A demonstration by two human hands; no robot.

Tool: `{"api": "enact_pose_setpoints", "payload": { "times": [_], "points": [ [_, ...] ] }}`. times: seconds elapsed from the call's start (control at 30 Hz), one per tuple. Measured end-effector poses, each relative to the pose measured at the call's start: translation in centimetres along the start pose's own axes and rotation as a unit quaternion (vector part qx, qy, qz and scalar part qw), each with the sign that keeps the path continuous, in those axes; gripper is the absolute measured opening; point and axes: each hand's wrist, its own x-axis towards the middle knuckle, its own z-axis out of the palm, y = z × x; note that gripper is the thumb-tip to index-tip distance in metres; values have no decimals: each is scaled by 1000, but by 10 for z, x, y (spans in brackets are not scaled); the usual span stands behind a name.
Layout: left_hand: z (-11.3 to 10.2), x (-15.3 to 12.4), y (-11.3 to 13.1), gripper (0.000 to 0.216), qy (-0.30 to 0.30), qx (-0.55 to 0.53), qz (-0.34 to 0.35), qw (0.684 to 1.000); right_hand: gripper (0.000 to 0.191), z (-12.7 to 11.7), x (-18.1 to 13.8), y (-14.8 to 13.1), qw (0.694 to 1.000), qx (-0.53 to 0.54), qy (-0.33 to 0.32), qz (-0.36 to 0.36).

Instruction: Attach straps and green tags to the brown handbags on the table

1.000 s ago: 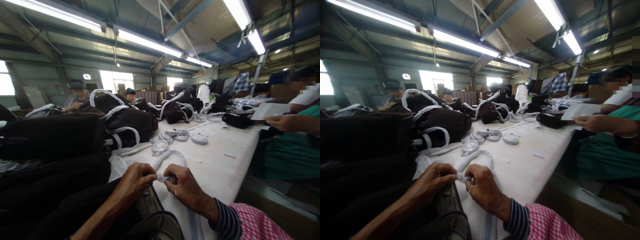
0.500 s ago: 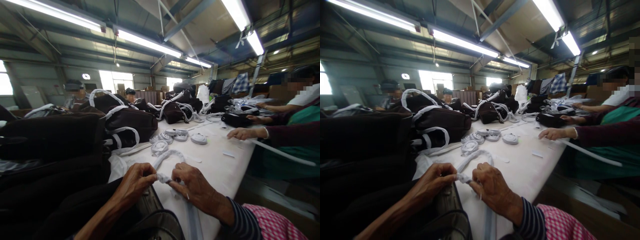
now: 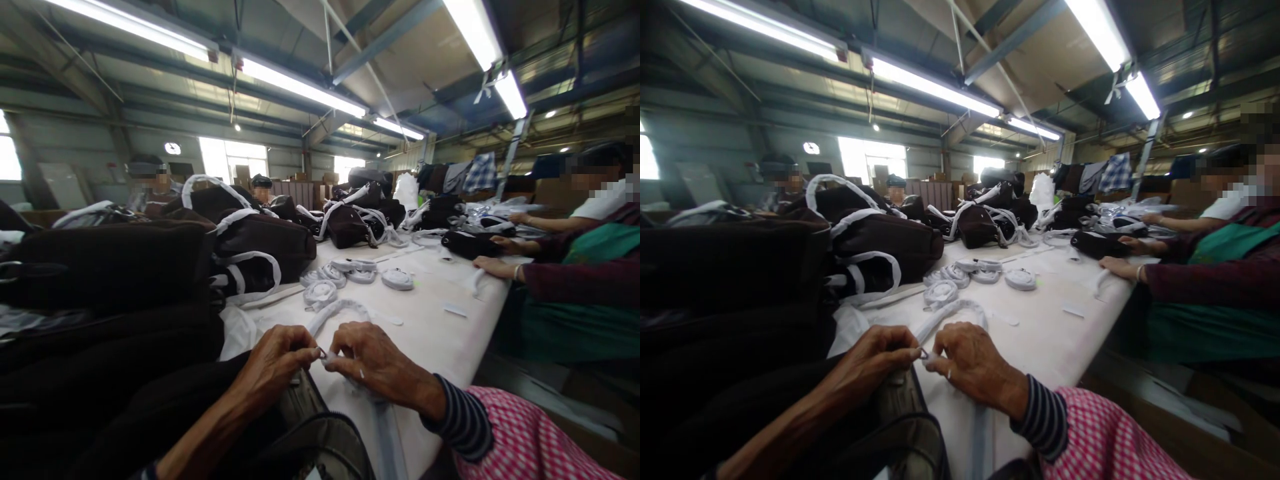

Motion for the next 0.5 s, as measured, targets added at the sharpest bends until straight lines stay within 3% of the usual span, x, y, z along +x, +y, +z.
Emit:
{"api": "enact_pose_setpoints", "payload": {
  "times": [0.17, 0.23, 0.37, 0.5],
  "points": [
    [3, -3, 1, 27, 1, -4, 1, 1000, 17, -15, -19, 10, 997, 42, -42, 46],
    [3, -3, 0, 28, -3, -8, 12, 1000, 13, -17, -16, 8, 997, 53, -23, 48],
    [1, -2, -2, 31, -18, -23, 26, 999, 31, -13, 2, -3, 990, 138, 12, 17],
    [2, -5, 0, 33, -12, -46, 34, 998, 21, -5, 10, -9, 983, 182, -9, -1]
  ]
}}
